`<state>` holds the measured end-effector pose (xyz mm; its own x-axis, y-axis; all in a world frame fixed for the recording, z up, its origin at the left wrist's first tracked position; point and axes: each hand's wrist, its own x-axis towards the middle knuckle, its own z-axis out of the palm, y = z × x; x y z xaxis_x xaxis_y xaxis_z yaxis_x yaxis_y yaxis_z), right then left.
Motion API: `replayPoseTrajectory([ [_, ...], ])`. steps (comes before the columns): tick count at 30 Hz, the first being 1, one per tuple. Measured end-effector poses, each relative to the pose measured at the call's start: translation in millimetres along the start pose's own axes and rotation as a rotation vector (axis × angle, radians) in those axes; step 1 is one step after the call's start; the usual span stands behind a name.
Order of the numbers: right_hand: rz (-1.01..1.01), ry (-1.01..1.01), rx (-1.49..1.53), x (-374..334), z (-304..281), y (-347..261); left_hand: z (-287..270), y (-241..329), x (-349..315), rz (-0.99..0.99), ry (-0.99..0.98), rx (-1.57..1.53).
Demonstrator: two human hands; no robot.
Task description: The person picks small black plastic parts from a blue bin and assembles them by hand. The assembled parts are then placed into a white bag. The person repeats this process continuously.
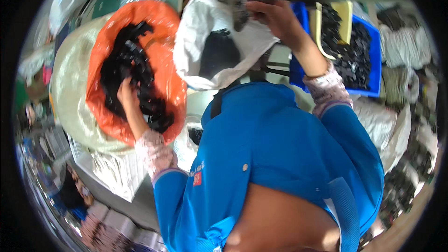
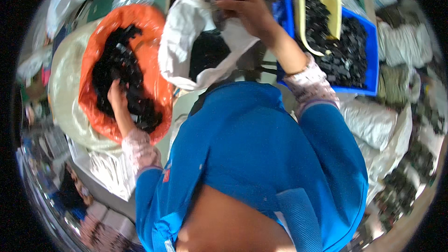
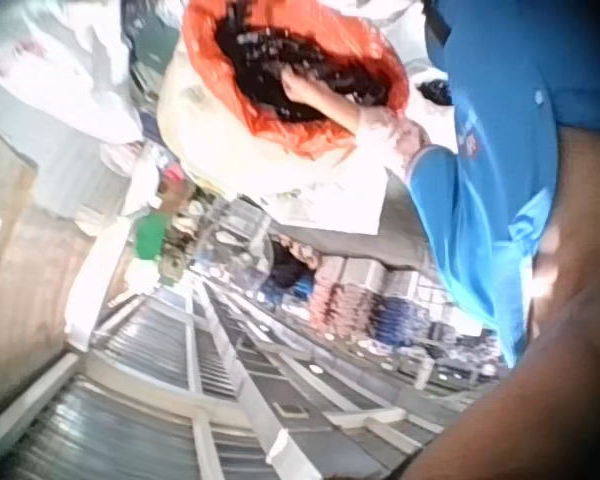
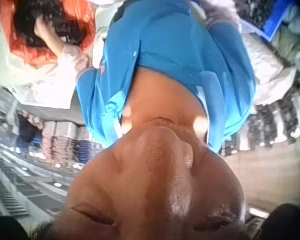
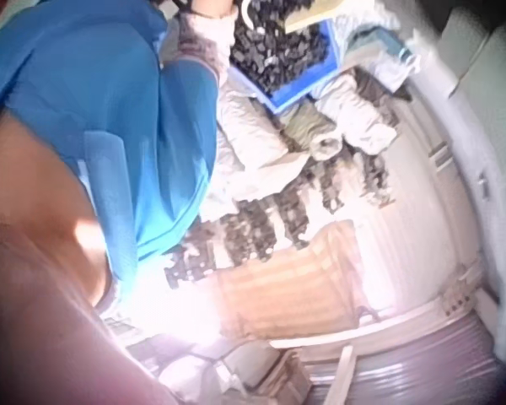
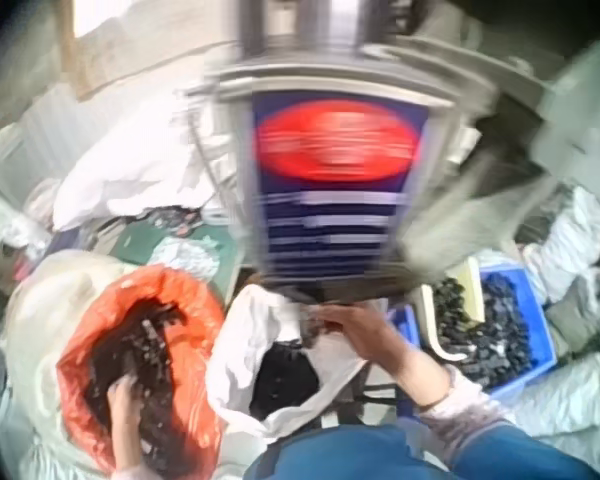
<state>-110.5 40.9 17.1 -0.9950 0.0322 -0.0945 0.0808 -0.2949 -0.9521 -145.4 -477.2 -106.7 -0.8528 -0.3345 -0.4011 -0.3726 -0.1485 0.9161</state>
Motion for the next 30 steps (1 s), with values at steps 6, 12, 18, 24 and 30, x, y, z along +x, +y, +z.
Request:
replayPoseTrajectory([
  [6, 0.145, 0.051, 0.094, 14, 11, 11, -6, -12, -77, -0.135, -0.442, -0.556],
  [12, 0.123, 0.02, 0.353, 21, 12, 31, 94, 0, -147, -0.089, -0.666, -0.548],
  [18, -0.642, 0.195, -0.746, 2, 13, 56, 209, 9, -206, -0.256, -0.917, -0.561],
  [24, -0.868, 0.622, -0.957, -165, -93, -11, 277, -26, -246, -0.375, -0.821, -0.378],
  [30, -0.357, 0.468, -1.538, -210, -267, 23, 367, -43, -315, -0.283, -1.058, -0.09],
])
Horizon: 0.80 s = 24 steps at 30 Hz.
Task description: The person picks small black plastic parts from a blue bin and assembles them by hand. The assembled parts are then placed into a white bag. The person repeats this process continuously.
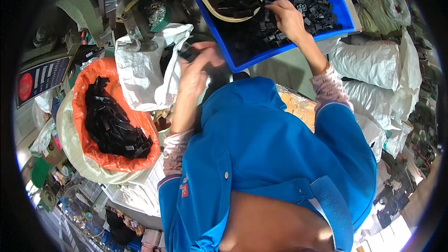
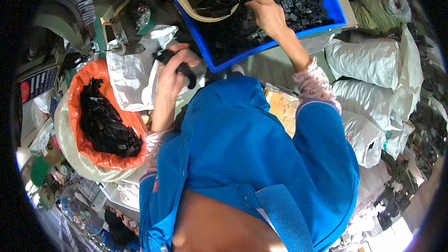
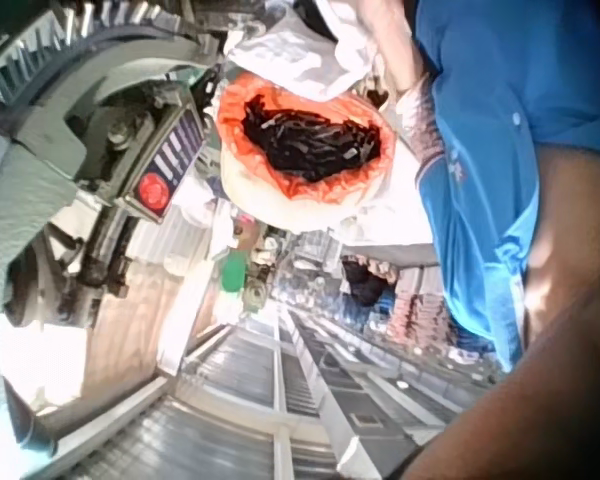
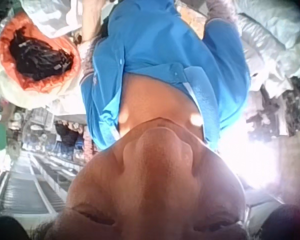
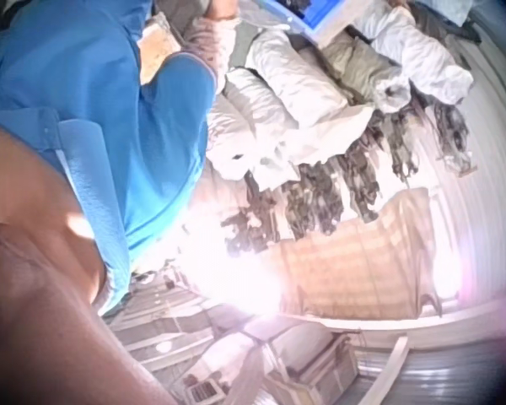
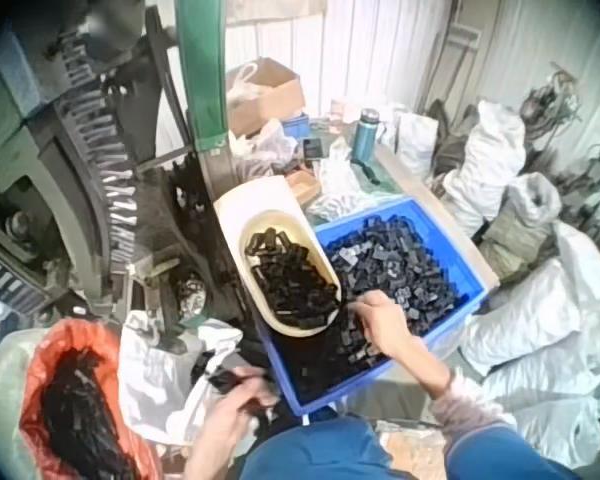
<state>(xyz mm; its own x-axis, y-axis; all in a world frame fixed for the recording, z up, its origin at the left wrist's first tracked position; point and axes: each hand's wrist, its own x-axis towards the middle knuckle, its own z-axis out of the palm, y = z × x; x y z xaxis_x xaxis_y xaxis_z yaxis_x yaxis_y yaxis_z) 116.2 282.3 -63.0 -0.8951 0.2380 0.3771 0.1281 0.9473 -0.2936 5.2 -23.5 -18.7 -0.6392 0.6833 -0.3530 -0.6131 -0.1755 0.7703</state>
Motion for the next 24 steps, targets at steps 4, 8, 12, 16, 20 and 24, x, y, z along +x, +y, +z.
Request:
replayPoseTrajectory([
  [4, -0.282, -0.239, -0.12, 19, 10, 29, 46, -15, 14, -0.098, -0.044, -0.019],
  [8, -0.244, -0.204, 0.036, 21, -10, 40, 68, -32, 27, -0.1, -0.011, 0.027],
  [12, 0.347, -0.284, 0.646, -14, -53, -5, 96, -48, 32, -0.053, 0.035, -0.019],
  [16, 0.458, -0.395, 1.119, -40, -47, -42, 103, -55, 37, -0.024, -0.017, 0.068],
  [20, 0.308, -0.216, 0.49, -14, -56, 14, 100, -48, 42, 0.002, 0.013, 0.032],
  [24, 0.145, -0.266, -0.029, 4, -27, 73, 102, -44, 46, 0.015, 0.014, 0.03],
])
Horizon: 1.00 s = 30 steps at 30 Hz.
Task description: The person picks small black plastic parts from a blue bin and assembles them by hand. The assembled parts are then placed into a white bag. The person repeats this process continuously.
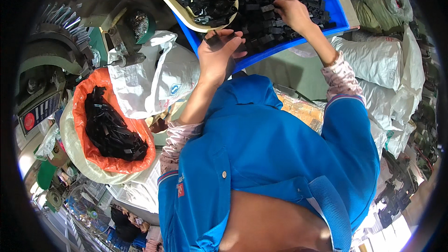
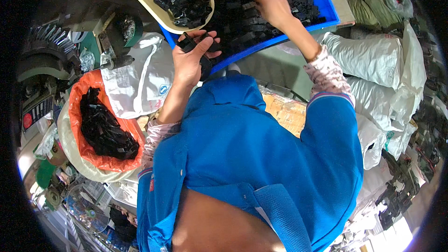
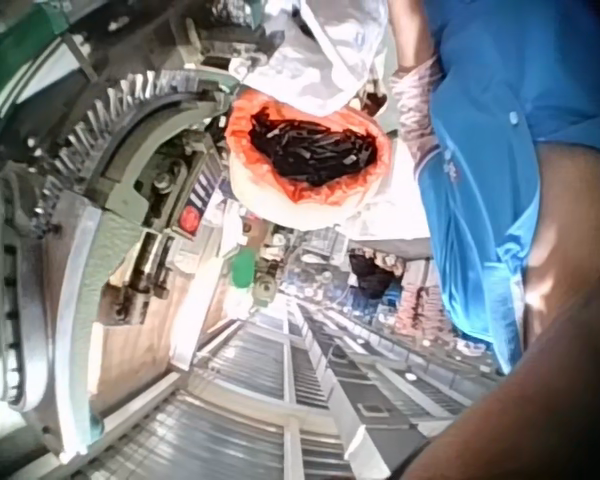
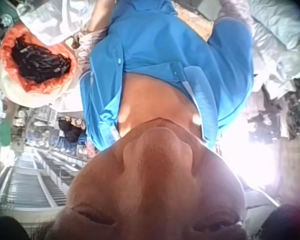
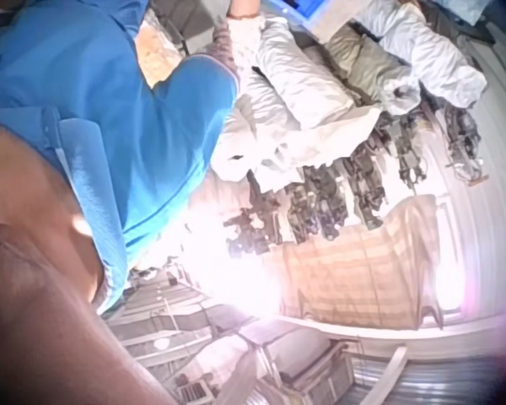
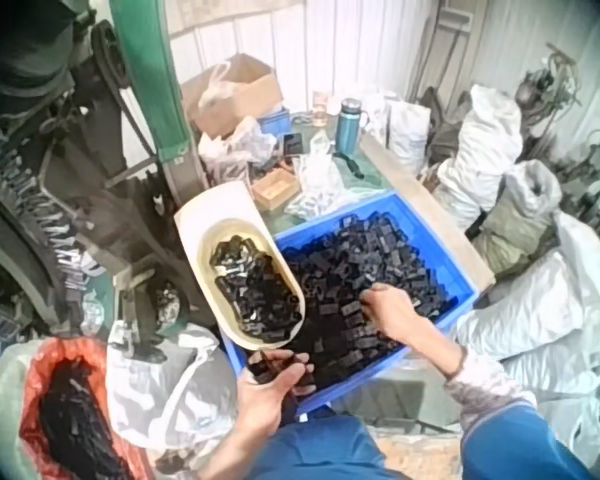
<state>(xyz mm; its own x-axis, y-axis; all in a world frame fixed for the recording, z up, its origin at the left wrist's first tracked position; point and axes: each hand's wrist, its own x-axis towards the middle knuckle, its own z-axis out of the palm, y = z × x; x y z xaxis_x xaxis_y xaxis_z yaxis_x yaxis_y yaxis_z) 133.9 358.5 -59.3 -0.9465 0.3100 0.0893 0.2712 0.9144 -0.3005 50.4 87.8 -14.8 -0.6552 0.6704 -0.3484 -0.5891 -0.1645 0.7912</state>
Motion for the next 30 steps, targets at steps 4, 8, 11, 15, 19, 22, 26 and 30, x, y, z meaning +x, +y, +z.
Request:
replayPoseTrajectory([
  [4, -0.09, -0.052, -0.226, 9, 19, -1, -1, 2, -2, 0.015, -0.018, -0.004],
  [8, -0.077, 0.044, -0.153, -1, -4, -10, -8, 9, -8, 0.081, 0.023, 0.123],
  [11, 0.089, 0.046, 0.533, -6, -31, -46, -11, 14, -9, 0.235, 0.099, 0.352],
  [15, 0.029, -0.135, 1.256, -11, -56, -118, -15, 29, -17, 0.278, 0.069, 0.428],
  [19, -0.198, -0.082, 1.105, -2, -46, -149, -21, 37, -27, 0.334, 0.069, 0.497],
  [22, -0.538, 0.121, 0.679, 7, -46, -160, -24, 51, -39, 0.224, 0.109, 0.571],
  [26, -0.744, 0.13, 0.455, 16, -47, -182, -38, 38, -40, 0.476, 0.16, 0.52],
  [30, -0.299, -0.226, 1.04, 25, -38, -193, -51, 41, -48, 0.567, 0.202, 0.537],
])
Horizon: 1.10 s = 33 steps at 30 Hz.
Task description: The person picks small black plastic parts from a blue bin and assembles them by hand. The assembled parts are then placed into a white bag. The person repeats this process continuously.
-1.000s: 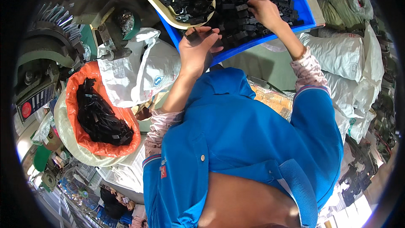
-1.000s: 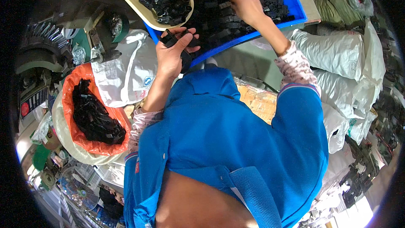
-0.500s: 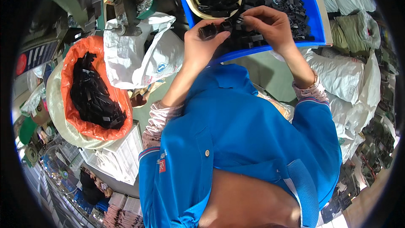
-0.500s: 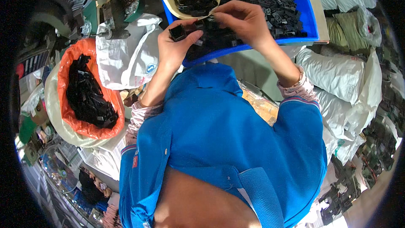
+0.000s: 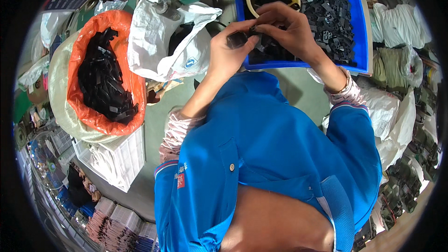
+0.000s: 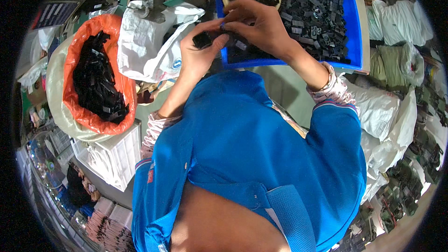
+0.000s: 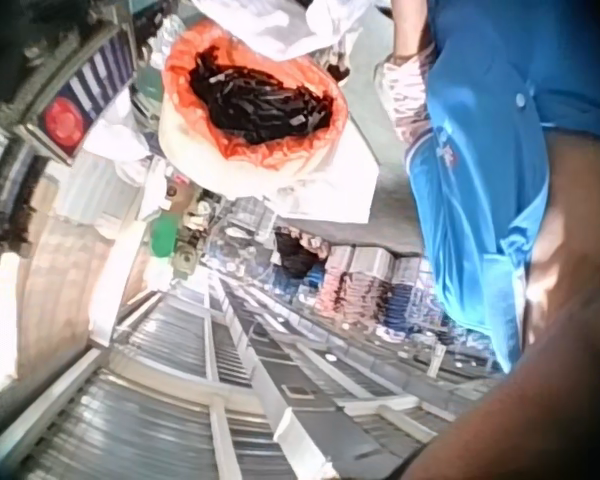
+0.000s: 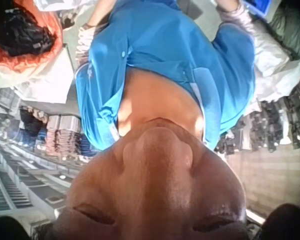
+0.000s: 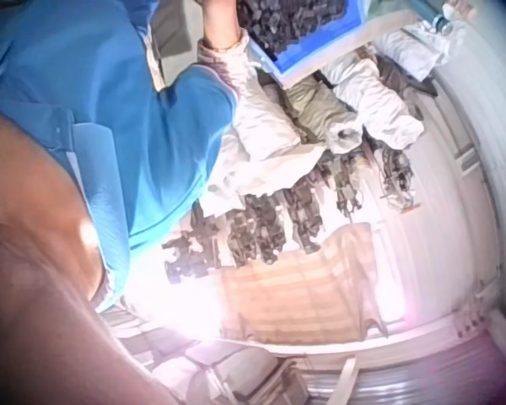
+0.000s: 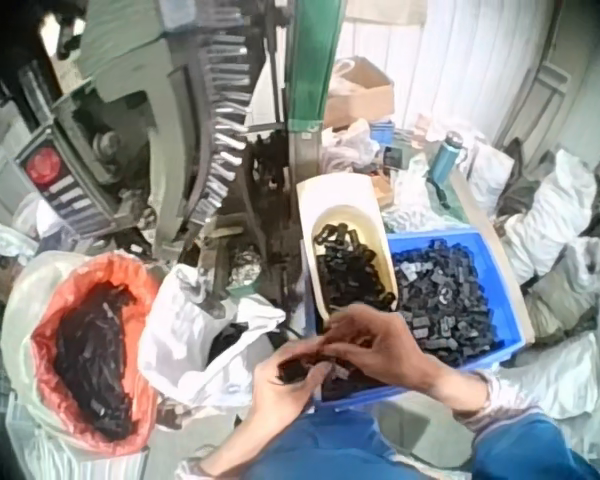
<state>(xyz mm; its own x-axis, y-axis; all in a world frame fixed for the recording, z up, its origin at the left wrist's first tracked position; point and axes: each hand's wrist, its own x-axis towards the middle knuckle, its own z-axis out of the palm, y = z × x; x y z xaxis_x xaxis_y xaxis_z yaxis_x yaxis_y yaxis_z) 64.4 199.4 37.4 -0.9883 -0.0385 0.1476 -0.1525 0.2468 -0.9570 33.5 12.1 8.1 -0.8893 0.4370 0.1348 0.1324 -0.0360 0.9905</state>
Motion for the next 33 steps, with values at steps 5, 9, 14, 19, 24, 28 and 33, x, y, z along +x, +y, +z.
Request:
replayPoseTrajectory([
  [5, 0.357, 0.107, 0.5, -13, 36, 10, -13, -3, 1, -0.089, 0.212, -0.138],
  [9, 0.409, 0.157, 0.735, -11, 56, 18, -29, -5, 3, -0.062, 0.213, -0.111],
  [14, 0.347, 0.161, 0.616, 1, 50, 21, -56, -7, 16, 0.209, 0.088, 0.183],
  [19, 0.235, 0.087, 0.442, 12, 44, 26, -67, -1, 21, 0.211, 0.054, 0.266],
  [24, 0.169, 0.067, 0.334, 21, 46, 30, -71, -1, 20, -0.201, 0.032, -0.105],
  [28, 0.23, 0.087, 0.353, 26, 49, 40, -68, -17, 20, -0.261, 0.114, -0.285],
  [33, 0.381, 0.099, 0.528, 29, 50, 43, -78, -27, 20, -0.366, 0.094, -0.52],
])
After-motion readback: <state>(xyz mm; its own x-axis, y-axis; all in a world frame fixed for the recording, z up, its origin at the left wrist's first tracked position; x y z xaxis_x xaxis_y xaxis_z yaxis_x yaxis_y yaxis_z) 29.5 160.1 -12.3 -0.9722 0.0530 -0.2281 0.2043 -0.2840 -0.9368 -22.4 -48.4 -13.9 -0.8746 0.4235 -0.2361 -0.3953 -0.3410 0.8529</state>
